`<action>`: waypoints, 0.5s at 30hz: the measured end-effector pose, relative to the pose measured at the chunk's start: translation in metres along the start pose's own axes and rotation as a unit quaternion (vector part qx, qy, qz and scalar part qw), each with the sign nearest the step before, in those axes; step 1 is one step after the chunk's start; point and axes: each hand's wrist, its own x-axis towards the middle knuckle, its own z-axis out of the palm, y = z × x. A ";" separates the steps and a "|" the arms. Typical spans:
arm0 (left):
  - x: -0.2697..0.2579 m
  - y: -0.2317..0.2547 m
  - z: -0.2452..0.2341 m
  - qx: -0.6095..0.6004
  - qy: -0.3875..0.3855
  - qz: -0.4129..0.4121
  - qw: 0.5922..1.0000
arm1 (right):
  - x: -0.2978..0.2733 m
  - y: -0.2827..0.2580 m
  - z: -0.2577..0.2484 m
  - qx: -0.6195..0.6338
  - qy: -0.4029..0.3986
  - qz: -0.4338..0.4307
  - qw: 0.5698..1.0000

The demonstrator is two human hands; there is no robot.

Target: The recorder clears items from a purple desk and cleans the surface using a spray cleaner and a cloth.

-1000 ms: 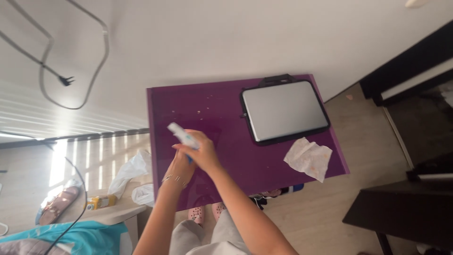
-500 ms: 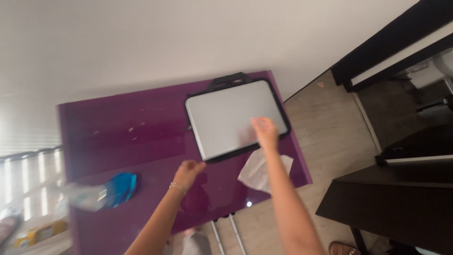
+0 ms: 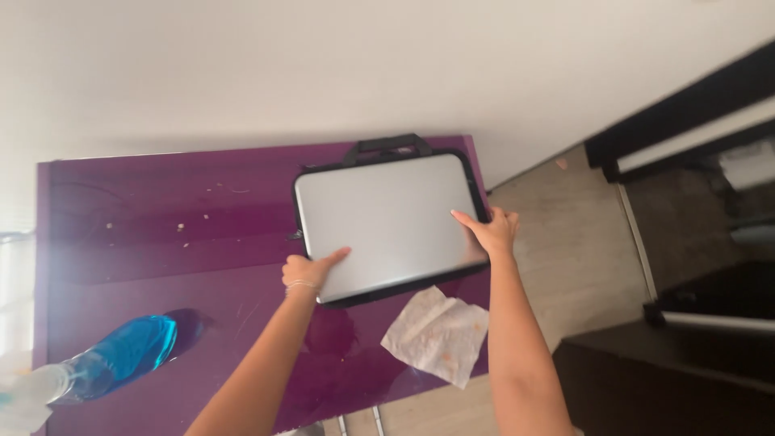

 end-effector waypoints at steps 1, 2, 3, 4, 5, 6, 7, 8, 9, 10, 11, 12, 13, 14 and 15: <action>-0.006 0.009 -0.002 0.029 -0.001 -0.011 1.000 | 0.001 -0.002 0.004 0.005 -0.004 0.001 1.000; -0.001 0.012 0.001 0.023 0.005 -0.013 1.000 | 0.014 0.001 0.010 0.004 -0.007 -0.007 1.000; 0.002 0.010 0.003 0.068 0.013 -0.029 0.997 | 0.022 0.008 0.020 0.006 -0.017 0.005 1.000; 0.005 0.008 0.006 0.113 0.020 -0.045 0.992 | 0.030 0.015 0.029 0.007 -0.028 0.016 0.999; 0.005 0.010 0.003 0.113 0.024 -0.048 0.992 | 0.023 0.005 0.023 0.008 -0.032 0.015 0.999; 0.005 0.011 -0.001 0.114 0.013 -0.044 0.992 | 0.017 -0.004 0.017 0.015 -0.063 0.030 0.997; 0.002 0.012 -0.001 0.113 0.000 -0.041 0.993 | 0.010 -0.011 0.007 0.018 -0.093 0.045 0.995; 0.007 0.007 -0.006 0.112 0.001 -0.045 0.993 | -0.001 -0.016 0.000 0.016 -0.096 0.044 0.994; 0.011 0.004 -0.010 0.095 -0.023 -0.034 0.995 | -0.011 -0.022 -0.010 0.053 -0.133 0.057 0.988; 0.015 0.001 -0.015 0.077 -0.048 -0.023 0.996 | -0.021 -0.030 -0.019 0.089 -0.170 0.070 0.979; 0.019 -0.009 -0.013 0.071 -0.045 -0.022 0.996 | -0.022 -0.021 -0.012 0.087 -0.169 0.064 0.980; 0.022 -0.018 -0.012 0.034 -0.056 -0.034 0.997 | -0.024 -0.012 -0.006 0.134 -0.172 0.080 0.973; 0.023 -0.029 -0.010 -0.001 -0.067 -0.046 0.997 | -0.027 -0.002 0.000 0.180 -0.175 0.098 0.963; 0.007 -0.042 -0.010 -0.007 -0.067 -0.046 0.997 | -0.032 0.008 -0.002 0.177 -0.175 0.094 0.964; -0.006 -0.052 -0.011 -0.004 -0.088 -0.038 0.995 | -0.034 0.015 -0.002 0.199 -0.176 0.108 0.958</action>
